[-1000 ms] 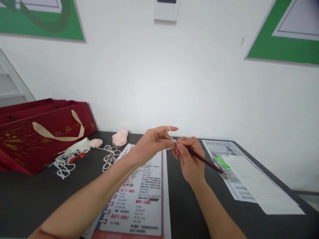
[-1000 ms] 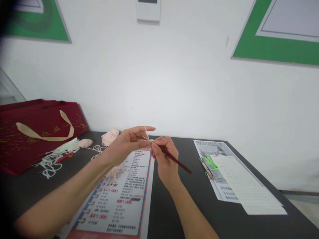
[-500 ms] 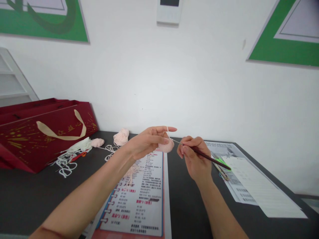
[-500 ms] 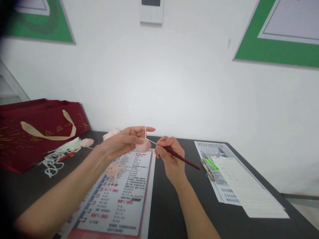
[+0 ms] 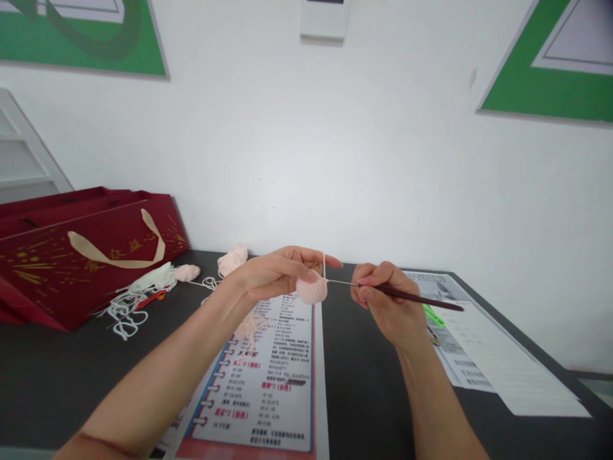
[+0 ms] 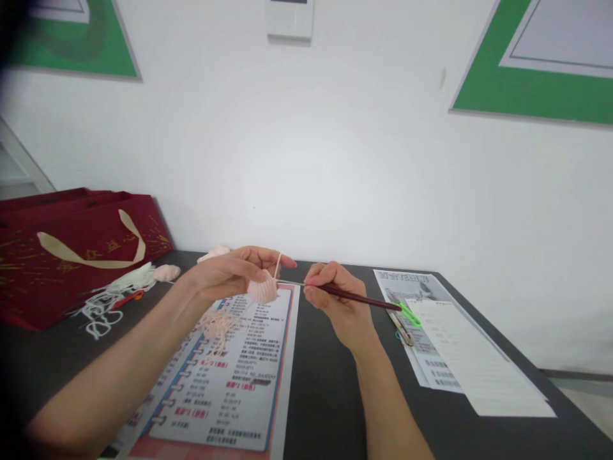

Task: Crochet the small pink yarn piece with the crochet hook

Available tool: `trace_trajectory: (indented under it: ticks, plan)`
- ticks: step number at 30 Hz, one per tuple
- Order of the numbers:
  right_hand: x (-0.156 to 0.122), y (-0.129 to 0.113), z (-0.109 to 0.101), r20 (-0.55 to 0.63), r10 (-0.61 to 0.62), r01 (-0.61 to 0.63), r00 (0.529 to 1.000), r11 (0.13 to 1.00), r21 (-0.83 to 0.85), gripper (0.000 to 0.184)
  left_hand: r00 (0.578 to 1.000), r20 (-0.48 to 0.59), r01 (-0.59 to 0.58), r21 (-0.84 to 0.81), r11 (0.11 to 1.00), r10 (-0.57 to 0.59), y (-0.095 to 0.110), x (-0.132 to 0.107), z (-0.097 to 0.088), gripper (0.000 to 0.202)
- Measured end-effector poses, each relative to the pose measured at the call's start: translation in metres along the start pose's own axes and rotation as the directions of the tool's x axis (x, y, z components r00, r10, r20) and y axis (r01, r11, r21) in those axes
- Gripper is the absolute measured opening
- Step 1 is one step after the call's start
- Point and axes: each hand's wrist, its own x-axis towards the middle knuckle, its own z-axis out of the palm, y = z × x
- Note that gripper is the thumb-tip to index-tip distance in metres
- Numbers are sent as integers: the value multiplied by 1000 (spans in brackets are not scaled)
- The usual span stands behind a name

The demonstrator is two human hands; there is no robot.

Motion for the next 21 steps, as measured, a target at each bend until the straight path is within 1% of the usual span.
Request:
trace_trajectory:
  ticks: [3,5,8,10,12,14,18,21]
  plan:
    - [1,-3,3,-6,8,-8,1000,998,65,8,1000,5,2,25,1000,-2,0,1,1,38]
    - [3,-4,8,-20,25,-22,999,989,145,9,1000,5,-13,72,997,13,0,1,2,37]
    - [5,-6,13,-43,88,-73,995,960,272,12,997,-35,-68,175,982,76,0,1,6,36]
    - [6,-6,16,-57,119,-97,991,948,305,13,987,-71,-124,246,961,146,-1,0,11,35]
    - [7,-5,17,-80,112,-85,991,956,280,14,969,-109,-175,326,929,221,-1,-2,17,34]
    - [6,-4,18,-113,70,-44,991,974,221,14,954,-138,-191,408,893,267,-1,-4,22,36]
    - [2,1,18,-152,-12,29,988,994,108,14,935,-173,-185,510,840,311,-1,-5,26,39]
    - [0,3,18,-163,-40,50,986,997,54,12,922,-180,-191,557,808,342,-1,-4,26,32]
